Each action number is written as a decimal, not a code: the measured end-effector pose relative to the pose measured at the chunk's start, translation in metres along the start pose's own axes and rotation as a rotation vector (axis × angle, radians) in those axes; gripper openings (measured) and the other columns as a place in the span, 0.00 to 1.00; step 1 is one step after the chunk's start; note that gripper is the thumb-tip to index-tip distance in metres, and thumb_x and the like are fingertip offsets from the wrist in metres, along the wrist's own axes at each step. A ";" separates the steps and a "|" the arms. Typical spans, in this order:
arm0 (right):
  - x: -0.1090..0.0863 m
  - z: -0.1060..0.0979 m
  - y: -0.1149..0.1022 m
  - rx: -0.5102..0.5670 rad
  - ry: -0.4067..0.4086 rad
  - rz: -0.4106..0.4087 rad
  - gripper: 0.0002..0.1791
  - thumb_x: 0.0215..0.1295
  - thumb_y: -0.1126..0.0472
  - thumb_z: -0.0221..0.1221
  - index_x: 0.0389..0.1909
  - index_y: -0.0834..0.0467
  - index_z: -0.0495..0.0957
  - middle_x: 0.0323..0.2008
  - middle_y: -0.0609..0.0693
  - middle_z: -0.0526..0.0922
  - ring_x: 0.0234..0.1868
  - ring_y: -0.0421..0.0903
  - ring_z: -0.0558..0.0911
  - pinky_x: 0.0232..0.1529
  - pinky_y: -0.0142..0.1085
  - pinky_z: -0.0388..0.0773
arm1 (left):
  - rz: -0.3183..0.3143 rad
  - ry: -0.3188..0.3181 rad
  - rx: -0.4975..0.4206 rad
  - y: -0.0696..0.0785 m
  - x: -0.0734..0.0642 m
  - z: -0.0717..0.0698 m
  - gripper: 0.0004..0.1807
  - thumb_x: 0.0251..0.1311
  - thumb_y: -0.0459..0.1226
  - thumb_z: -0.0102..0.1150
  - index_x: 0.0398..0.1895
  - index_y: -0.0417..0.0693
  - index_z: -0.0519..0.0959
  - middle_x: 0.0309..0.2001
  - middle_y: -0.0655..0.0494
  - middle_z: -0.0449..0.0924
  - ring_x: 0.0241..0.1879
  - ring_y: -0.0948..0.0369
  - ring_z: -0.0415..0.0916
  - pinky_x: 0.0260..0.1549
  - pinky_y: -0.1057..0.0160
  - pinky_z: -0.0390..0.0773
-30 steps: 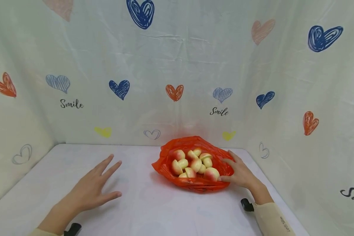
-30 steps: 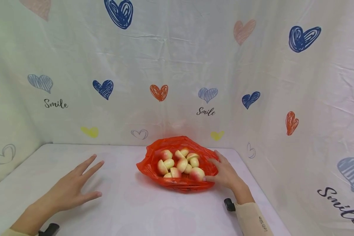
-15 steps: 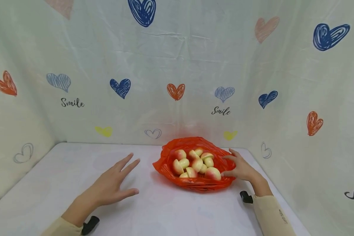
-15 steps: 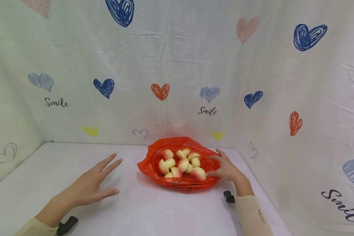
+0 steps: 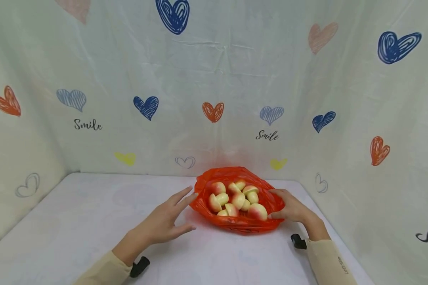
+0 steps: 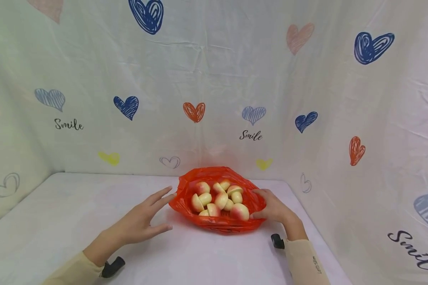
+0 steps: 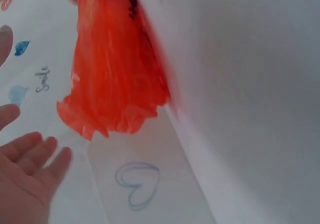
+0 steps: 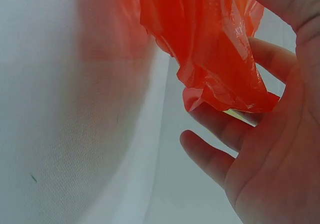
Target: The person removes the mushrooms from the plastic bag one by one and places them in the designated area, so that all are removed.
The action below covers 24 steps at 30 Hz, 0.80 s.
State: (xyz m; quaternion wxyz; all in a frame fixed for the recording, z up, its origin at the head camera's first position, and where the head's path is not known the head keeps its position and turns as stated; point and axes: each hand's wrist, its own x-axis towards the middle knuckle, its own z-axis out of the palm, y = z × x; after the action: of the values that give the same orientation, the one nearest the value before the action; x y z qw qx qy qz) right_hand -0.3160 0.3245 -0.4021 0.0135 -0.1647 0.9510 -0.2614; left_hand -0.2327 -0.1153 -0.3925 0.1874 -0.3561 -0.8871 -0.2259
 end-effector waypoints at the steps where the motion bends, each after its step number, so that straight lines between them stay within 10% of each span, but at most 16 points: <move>1: 0.000 0.000 0.000 0.002 0.000 0.004 0.48 0.42 0.44 0.73 0.66 0.55 0.65 0.64 0.58 0.64 0.61 0.59 0.65 0.54 0.58 0.71 | 0.026 0.019 -0.007 0.001 0.002 0.002 0.42 0.53 0.53 0.67 0.70 0.55 0.63 0.72 0.54 0.56 0.66 0.54 0.62 0.53 0.53 0.74; 7: 0.001 0.002 0.000 -0.005 0.006 0.017 0.51 0.41 0.43 0.73 0.67 0.54 0.63 0.63 0.58 0.63 0.61 0.58 0.65 0.53 0.58 0.71 | 0.108 0.072 -0.053 0.010 0.015 0.012 0.37 0.54 0.49 0.67 0.67 0.54 0.66 0.69 0.54 0.61 0.66 0.56 0.62 0.55 0.55 0.73; 24: -0.001 0.005 -0.002 0.009 0.007 0.053 0.54 0.39 0.42 0.74 0.69 0.51 0.61 0.65 0.57 0.60 0.62 0.59 0.64 0.51 0.57 0.74 | 0.013 -0.019 -0.194 0.025 0.051 0.041 0.35 0.59 0.48 0.63 0.68 0.53 0.65 0.69 0.56 0.59 0.67 0.58 0.60 0.59 0.56 0.68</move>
State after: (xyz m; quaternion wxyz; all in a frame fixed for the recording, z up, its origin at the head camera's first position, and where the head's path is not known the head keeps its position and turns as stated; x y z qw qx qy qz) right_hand -0.3138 0.3208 -0.4050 0.0181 -0.1384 0.9539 -0.2659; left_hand -0.2560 -0.0495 -0.3950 0.1451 -0.3805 -0.8605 -0.3061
